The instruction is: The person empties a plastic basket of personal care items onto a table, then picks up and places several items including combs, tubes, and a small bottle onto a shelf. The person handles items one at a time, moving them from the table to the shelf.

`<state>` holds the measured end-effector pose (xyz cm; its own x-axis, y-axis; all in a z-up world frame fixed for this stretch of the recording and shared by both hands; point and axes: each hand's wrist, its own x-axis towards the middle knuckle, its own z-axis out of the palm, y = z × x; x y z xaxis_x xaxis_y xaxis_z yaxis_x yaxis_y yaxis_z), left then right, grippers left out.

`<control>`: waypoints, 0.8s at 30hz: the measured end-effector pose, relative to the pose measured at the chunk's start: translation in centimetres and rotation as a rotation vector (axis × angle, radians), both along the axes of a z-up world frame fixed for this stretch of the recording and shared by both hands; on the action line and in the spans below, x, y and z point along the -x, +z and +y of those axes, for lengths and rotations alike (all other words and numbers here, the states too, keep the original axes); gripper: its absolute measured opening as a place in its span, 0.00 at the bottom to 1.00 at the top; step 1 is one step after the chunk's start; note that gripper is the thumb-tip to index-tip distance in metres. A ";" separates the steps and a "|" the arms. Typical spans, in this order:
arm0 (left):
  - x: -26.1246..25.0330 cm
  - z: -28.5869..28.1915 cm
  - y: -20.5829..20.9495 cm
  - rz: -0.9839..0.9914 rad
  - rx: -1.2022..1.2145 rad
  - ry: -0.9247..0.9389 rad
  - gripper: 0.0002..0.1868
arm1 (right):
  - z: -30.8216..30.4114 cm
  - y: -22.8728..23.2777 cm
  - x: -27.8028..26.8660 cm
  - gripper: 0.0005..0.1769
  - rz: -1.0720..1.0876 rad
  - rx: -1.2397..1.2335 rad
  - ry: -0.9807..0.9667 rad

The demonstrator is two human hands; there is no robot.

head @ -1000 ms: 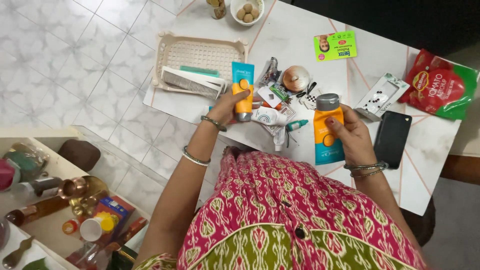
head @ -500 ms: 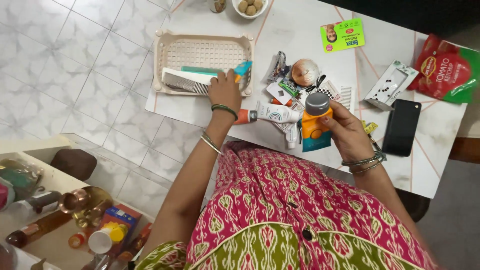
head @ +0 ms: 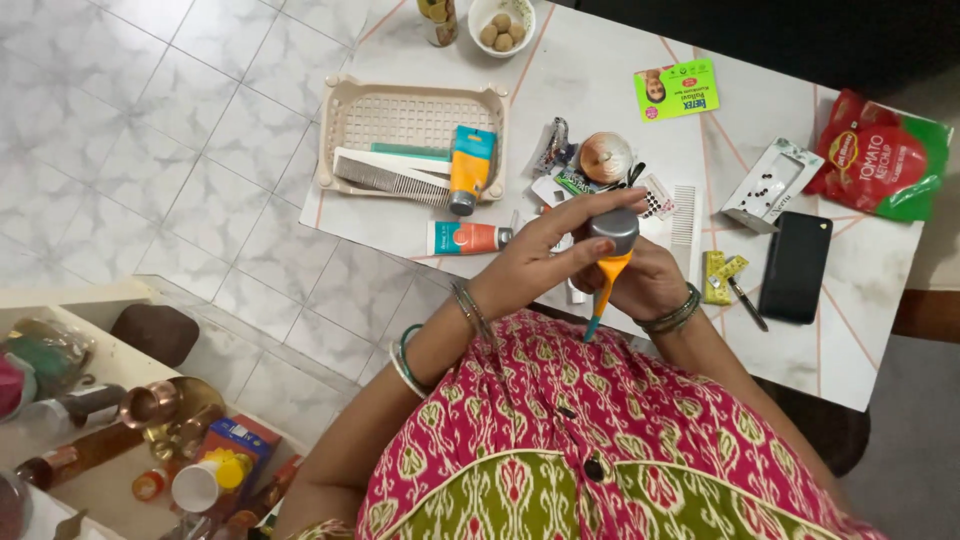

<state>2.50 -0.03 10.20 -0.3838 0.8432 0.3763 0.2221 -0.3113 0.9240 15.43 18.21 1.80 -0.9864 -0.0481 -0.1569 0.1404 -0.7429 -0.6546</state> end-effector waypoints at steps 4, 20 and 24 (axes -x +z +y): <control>0.8 0.7 -0.9 -0.289 -0.051 -0.109 0.26 | -0.3 0.3 1.6 0.18 0.109 0.288 0.180; -6.5 0.2 2.9 -0.353 0.156 0.389 0.18 | -0.5 -3.7 -1.5 0.35 -0.086 0.109 0.427; -6.6 0.1 1.2 -0.747 -0.101 0.301 0.17 | 0.4 -6.3 -1.7 0.30 -0.048 0.101 0.469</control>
<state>9.12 0.02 11.42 -0.7689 0.6394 -0.0001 -0.3546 -0.4264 0.8321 17.16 18.66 -4.48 -0.8463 -0.5038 -0.1733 0.5040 -0.6516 -0.5670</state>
